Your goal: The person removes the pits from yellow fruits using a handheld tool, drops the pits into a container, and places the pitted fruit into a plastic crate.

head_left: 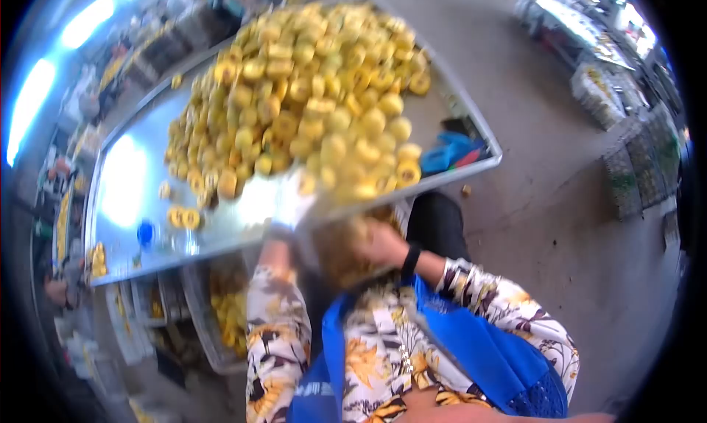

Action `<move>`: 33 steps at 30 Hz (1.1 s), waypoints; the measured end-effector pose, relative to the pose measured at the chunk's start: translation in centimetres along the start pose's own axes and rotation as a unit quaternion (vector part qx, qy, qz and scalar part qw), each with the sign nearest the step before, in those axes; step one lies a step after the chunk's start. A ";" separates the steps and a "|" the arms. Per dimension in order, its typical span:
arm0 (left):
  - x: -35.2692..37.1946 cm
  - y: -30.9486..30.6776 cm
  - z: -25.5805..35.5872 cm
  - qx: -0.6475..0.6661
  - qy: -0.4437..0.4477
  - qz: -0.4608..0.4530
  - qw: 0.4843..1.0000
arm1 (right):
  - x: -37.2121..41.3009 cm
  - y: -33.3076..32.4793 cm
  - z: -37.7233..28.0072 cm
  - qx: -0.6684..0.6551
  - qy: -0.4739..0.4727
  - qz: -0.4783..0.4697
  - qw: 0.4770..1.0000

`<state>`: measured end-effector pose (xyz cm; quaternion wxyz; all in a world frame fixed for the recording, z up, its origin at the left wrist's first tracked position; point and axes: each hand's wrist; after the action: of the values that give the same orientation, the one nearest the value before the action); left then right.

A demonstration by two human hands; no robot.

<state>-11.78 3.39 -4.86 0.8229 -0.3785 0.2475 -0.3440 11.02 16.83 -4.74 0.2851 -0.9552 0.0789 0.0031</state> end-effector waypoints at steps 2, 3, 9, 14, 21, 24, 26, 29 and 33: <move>2.9 -0.9 4.8 0.075 0.032 0.040 0.996 | -1.4 -2.4 -4.1 -0.085 0.071 0.047 0.993; 4.2 -1.9 7.7 0.098 0.012 0.047 0.994 | -2.8 -3.0 -3.7 -0.171 0.109 -0.036 0.979; 8.5 -1.7 11.4 0.354 0.007 0.019 0.935 | -5.3 -1.2 -4.2 -0.260 0.051 -0.006 0.964; 8.5 1.0 11.9 0.764 -0.104 0.119 0.626 | -5.5 1.2 -3.1 -0.352 0.045 0.013 0.935; 8.0 2.9 12.4 0.719 -0.131 0.247 0.636 | -4.0 0.9 -6.1 -0.559 0.191 0.000 0.807; 8.8 2.8 12.1 0.503 -0.135 0.252 0.816 | -3.7 1.9 -5.5 -0.584 0.231 -0.025 0.778; 8.6 4.3 8.7 0.400 -0.165 0.283 0.856 | -2.8 2.0 -6.6 -0.521 0.214 -0.061 0.824; 8.2 -0.3 10.5 0.756 -0.247 0.259 0.548 | -2.5 2.3 -8.0 -0.247 0.187 -0.106 0.945; 9.2 0.1 8.7 0.720 -0.227 0.271 0.597 | -1.5 2.3 -7.4 0.024 0.084 -0.115 0.990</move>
<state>-0.01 0.46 -1.14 0.9132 0.3558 -0.1840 -0.0748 8.90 11.08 0.29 0.2991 -0.9476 -0.0077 -0.1118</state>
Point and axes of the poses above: each hand's wrist, its own x-axis away from the middle knuckle, its own y-axis out of the palm, z = x × y, and after that the axes turned 8 degrees about -z, right-handed
